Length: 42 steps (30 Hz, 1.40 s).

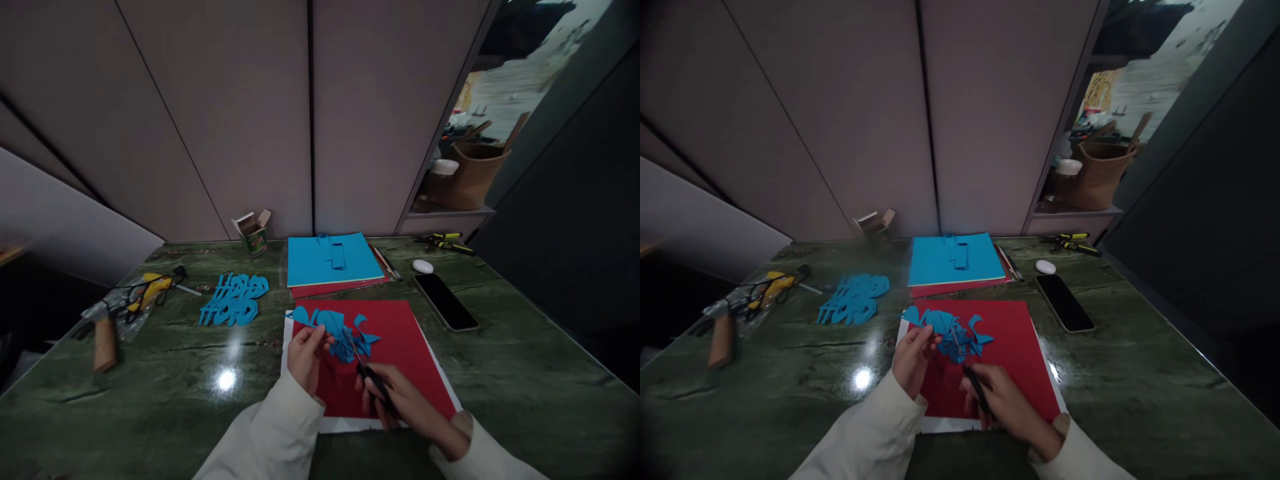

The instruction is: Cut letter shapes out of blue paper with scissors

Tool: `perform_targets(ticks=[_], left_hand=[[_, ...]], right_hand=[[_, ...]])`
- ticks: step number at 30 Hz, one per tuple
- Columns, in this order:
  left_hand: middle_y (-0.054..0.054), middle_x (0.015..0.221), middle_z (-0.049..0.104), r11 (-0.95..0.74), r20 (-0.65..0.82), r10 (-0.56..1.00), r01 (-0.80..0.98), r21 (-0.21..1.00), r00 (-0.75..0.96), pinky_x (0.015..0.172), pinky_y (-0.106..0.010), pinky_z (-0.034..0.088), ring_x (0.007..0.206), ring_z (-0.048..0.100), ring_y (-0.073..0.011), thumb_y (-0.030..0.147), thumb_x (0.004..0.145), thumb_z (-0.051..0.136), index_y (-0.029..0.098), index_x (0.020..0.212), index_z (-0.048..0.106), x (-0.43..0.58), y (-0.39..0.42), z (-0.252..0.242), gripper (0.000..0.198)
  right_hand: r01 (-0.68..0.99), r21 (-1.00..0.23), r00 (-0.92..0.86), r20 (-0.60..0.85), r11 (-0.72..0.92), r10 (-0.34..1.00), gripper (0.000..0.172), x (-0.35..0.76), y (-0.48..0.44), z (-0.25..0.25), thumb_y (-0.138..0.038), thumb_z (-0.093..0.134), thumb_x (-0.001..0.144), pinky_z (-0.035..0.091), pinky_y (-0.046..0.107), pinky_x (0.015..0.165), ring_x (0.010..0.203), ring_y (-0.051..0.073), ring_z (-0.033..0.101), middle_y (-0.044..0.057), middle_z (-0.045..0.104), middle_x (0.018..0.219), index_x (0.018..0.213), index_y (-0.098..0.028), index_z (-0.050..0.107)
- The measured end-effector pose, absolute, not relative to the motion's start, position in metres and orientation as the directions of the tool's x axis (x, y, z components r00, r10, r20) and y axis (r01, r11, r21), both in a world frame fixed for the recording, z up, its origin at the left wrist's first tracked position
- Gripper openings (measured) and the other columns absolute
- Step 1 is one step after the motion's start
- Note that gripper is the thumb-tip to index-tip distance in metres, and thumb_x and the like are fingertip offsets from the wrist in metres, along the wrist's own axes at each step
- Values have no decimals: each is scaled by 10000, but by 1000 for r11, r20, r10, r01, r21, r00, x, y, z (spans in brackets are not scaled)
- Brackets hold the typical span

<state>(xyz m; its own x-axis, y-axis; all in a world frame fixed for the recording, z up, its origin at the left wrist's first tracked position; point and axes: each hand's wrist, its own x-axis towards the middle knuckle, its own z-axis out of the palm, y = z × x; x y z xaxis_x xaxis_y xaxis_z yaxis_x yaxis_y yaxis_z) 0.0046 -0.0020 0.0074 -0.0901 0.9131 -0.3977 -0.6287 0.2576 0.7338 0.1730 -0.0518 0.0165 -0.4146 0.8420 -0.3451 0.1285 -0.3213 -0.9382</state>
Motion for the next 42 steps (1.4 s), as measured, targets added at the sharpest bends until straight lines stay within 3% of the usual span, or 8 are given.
perform_targets(ticks=[13, 42], left_hand=[[-2, 561, 610, 246, -357, 933, -640, 728, -48, 585, -236, 470, 546, 580, -100, 247, 590, 705, 120, 584, 506, 12, -6, 7, 236], [-31, 593, 639, 321, -403, 915, -601, 732, -1, 579, -225, 491, 599, 621, -130, 268, 586, 710, 123, 605, 502, 13, -7, 10, 255]], right_hand=[[203, -925, -414, -378, -320, 828, 415, 172, -52, 13, -541, 435, 762, 294, 139, 303, 321, 54, 459, -11, 587, 554, 794, -136, 517], [200, -918, -406, -395, -342, 824, 414, 173, -51, 16, -541, 448, 755, 298, 139, 312, 322, 50, 453, -12, 584, 552, 798, -136, 523]])
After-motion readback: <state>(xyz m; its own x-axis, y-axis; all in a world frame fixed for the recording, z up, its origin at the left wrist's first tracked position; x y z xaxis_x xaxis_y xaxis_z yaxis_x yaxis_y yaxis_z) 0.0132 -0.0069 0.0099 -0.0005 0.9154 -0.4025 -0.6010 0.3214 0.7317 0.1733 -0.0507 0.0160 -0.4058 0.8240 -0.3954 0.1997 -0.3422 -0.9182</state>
